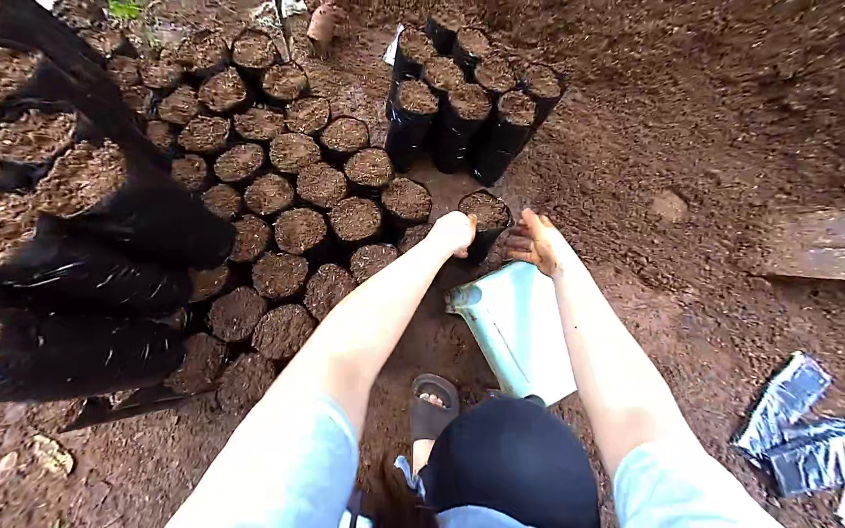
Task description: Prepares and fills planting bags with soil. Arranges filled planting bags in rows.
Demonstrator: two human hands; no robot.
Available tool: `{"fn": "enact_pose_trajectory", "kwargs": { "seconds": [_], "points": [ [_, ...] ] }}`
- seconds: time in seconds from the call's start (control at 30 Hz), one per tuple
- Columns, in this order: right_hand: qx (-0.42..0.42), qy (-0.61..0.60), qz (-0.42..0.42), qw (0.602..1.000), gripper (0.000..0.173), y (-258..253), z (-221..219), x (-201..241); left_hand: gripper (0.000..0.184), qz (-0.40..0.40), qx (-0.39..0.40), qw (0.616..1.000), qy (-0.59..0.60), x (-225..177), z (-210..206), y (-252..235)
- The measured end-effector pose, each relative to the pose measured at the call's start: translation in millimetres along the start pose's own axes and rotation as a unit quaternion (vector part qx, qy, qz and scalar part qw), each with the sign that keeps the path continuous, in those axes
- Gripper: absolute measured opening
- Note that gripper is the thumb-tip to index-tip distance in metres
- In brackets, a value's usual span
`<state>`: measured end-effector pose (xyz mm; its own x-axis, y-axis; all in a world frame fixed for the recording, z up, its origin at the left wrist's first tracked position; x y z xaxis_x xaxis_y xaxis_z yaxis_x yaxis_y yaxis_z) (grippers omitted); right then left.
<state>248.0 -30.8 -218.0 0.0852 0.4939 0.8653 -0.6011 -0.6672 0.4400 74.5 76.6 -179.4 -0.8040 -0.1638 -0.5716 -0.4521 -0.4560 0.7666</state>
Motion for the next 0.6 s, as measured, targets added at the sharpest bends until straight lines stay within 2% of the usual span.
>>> {"fn": "enact_pose_trajectory", "kwargs": {
  "seconds": [0.13,0.27,0.37,0.5,0.6],
  "points": [
    [0.062,0.136,-0.017,0.989,0.066,-3,-8,2,0.049,0.013,-0.017,0.988,-0.155,-23,2,-29],
    [0.047,0.143,-0.001,0.989,0.055,-17,-16,-2,0.038,-0.029,-0.010,0.992,-0.124,-16,3,-45],
    [0.009,0.129,0.026,0.991,0.053,-19,-10,-6,0.043,-0.091,-0.046,0.990,-0.099,-16,-13,-52],
    [-0.016,0.127,0.063,0.990,0.048,1,3,15,0.041,-0.113,-0.073,0.991,-0.014,-25,-14,-23],
    [-0.023,0.201,0.120,0.972,0.046,31,10,74,0.038,-0.177,-0.093,0.980,-0.013,-43,15,31]
  ]
}}
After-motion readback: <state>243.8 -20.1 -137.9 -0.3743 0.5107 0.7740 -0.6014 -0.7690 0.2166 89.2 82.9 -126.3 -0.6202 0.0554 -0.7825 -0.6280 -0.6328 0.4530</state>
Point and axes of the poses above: each hand's wrist, its own y-axis away from the middle knuckle, its own z-axis out of the back of the hand, x = y × z, the point moved 4 cm from there along -y, towards the middle knuckle, and after that the axes turned 10 degrees about z, right-handed, at the moved point
